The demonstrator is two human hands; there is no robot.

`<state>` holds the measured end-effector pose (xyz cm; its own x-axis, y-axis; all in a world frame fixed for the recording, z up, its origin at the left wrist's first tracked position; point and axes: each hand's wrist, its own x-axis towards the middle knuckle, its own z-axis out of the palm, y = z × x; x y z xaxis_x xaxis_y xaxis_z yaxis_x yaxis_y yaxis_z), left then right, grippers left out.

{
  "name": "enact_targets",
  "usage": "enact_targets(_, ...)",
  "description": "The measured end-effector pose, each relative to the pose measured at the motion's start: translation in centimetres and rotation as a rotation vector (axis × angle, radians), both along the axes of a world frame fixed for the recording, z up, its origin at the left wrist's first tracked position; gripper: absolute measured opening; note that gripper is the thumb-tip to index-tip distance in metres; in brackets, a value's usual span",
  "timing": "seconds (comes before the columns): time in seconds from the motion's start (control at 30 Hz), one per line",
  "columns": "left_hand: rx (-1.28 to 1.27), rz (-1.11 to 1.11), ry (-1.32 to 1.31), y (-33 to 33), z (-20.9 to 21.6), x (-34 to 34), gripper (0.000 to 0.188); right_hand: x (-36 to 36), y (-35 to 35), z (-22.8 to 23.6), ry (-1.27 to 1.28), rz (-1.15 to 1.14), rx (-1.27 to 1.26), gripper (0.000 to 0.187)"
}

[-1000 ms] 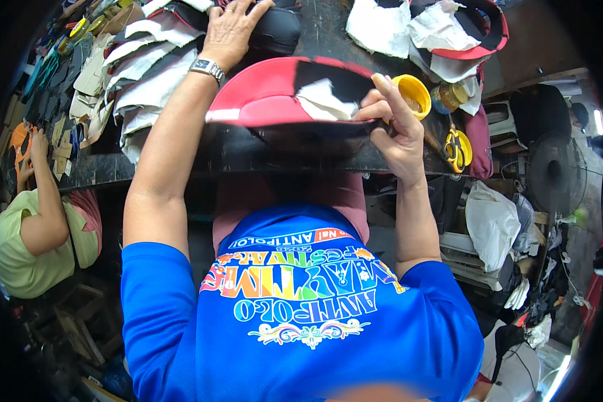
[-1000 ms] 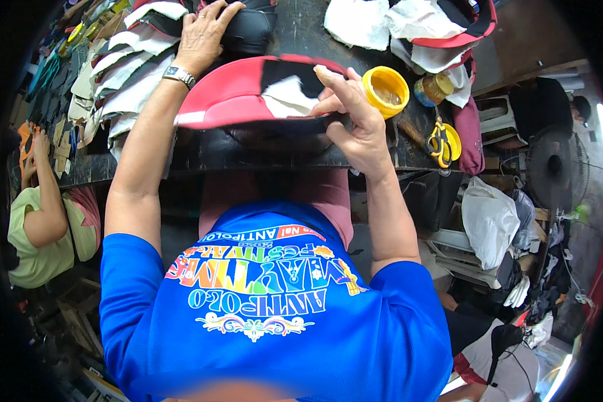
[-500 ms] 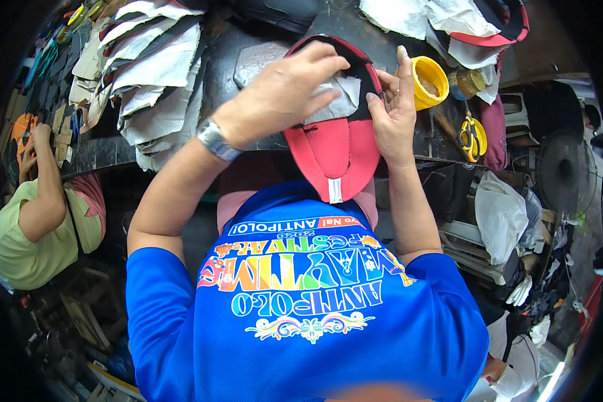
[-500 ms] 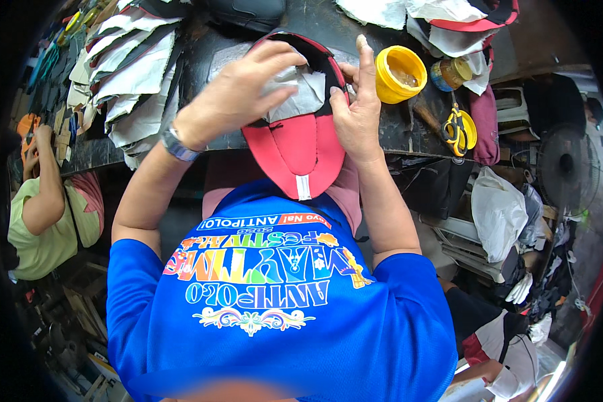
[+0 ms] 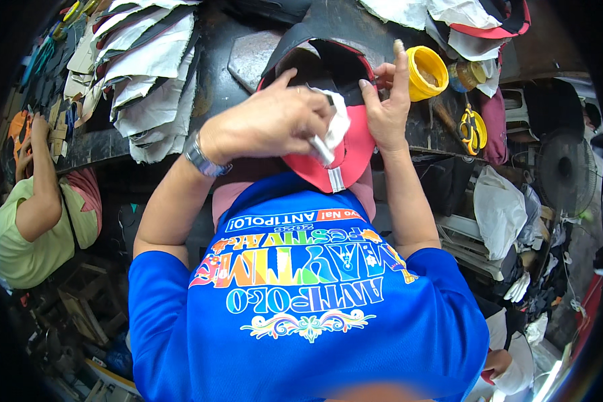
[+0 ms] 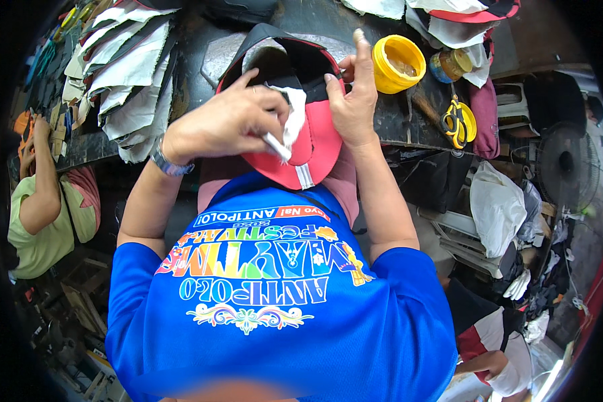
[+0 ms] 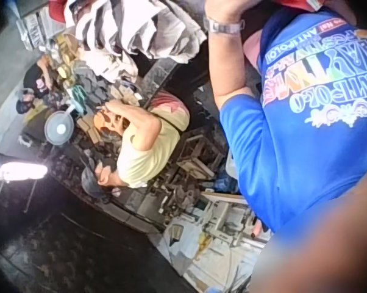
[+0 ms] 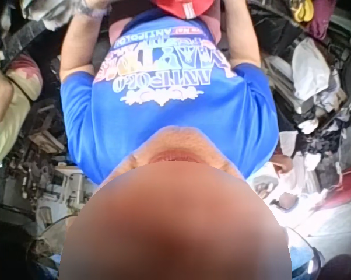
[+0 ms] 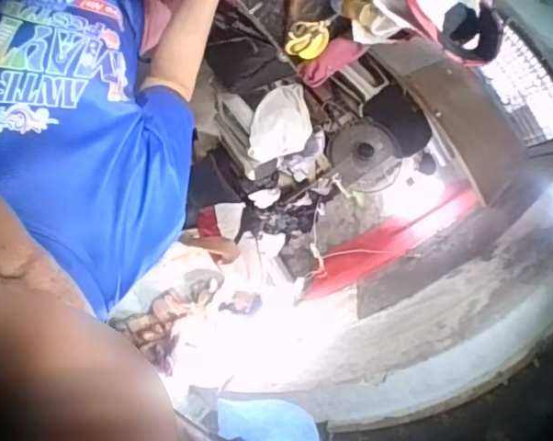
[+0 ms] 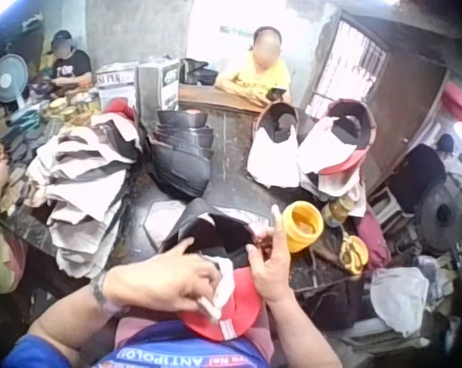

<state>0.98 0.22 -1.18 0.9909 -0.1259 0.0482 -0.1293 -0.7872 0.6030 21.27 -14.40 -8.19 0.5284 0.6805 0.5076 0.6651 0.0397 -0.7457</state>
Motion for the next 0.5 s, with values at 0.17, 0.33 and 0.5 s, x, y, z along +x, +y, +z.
enact_targets(0.17,0.017,-0.081,0.015,-2.2,-0.3,-0.5,0.026,-0.8,-0.1,0.0,-0.521,-0.141,0.158,0.079)
enact_targets(0.33,-0.039,-0.119,0.028,-2.8,0.5,-0.1,0.032,-2.2,-2.7,2.2,-0.064,0.129,0.095,0.08)
enact_targets(0.5,-0.173,-0.044,-0.063,-0.1,1.2,2.4,0.027,-2.5,-3.7,2.8,-0.109,0.121,-0.186,0.087)
